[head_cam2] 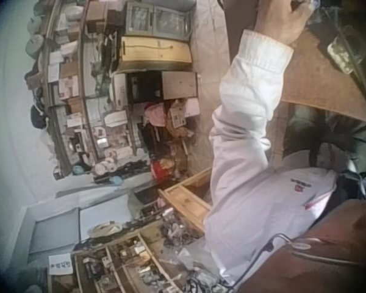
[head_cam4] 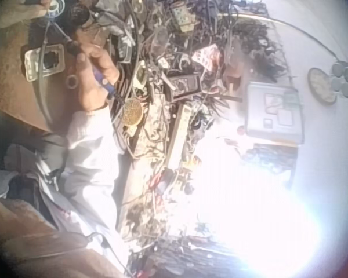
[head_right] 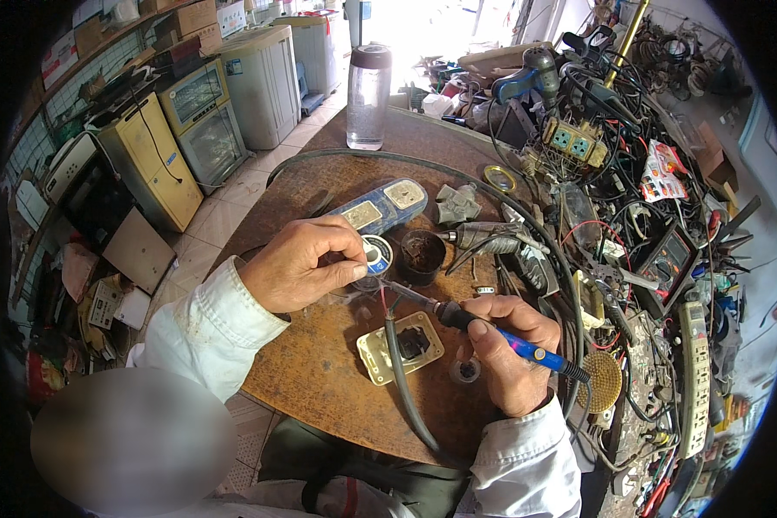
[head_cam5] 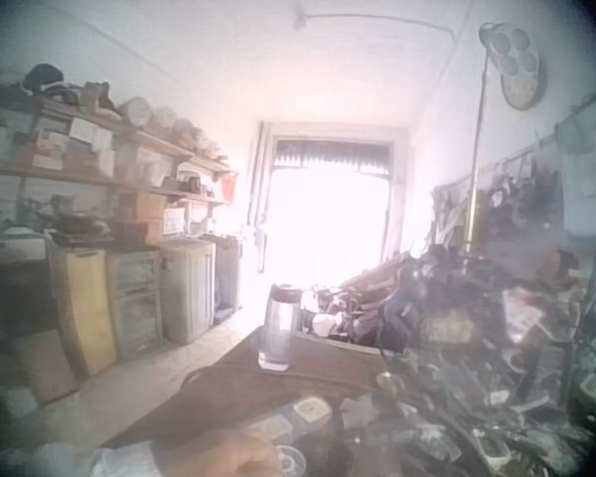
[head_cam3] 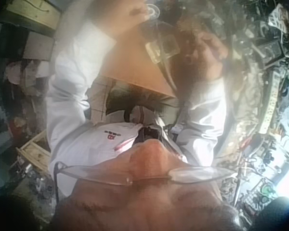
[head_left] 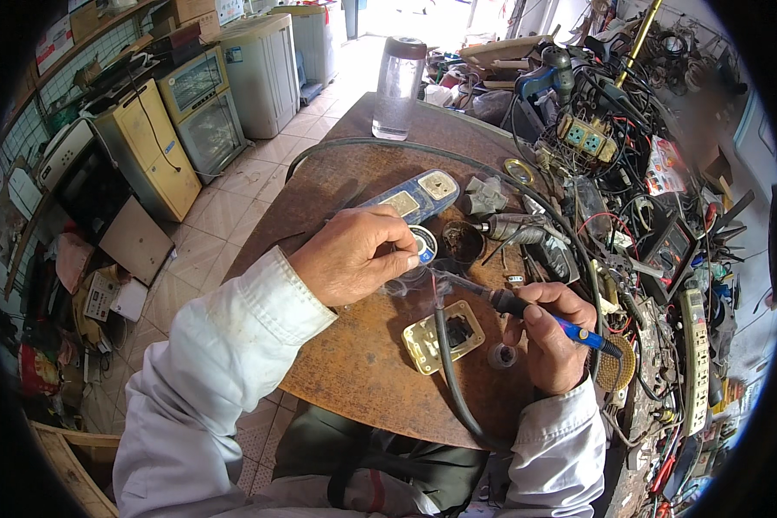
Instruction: The person uses a soldering iron and solder wire to tin and join two exposed wire ends on a cluttered workbench. The person holds the wires steady with one hand while applying heat and solder with the other, then inspects the joint.
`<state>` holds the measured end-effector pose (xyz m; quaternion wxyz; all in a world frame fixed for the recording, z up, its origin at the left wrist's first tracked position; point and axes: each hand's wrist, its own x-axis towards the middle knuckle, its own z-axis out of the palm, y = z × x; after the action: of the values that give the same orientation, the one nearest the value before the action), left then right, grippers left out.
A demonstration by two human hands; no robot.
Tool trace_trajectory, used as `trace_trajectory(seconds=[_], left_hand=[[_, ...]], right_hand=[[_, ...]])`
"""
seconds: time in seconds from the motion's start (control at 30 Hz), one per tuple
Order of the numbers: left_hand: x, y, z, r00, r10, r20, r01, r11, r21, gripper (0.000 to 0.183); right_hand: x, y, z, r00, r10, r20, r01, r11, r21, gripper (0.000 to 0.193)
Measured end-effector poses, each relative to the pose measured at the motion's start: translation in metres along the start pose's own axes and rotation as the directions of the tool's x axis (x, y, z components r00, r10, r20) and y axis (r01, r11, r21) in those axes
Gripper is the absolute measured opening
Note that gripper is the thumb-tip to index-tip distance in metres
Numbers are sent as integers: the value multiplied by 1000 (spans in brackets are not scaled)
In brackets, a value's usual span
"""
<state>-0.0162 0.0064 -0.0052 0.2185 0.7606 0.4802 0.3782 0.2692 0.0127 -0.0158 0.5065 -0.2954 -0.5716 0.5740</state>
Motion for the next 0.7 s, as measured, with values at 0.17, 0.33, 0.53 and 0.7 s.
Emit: trace_trajectory(seconds=[0.17,0.33,0.53,0.7], left_hand=[[0,-1,1,1000,20,-7,-20,1000,5,9],[0,-2,2,1000,20,-3,-20,1000,4,9],[0,1,0,1000,1,10,-1,1000,3,9],[0,0,1,1000,11,5,-11,1000,6,9]], right_hand=[[0,-1,4,999,-1,-37,0,1000,-29,30],[0,0,5,999,-1,-44,0,999,-36,30],[0,-1,-1,1000,7,19,-7,1000,19,25],[0,-1,-1,999,-4,35,3,1000,24,24]])
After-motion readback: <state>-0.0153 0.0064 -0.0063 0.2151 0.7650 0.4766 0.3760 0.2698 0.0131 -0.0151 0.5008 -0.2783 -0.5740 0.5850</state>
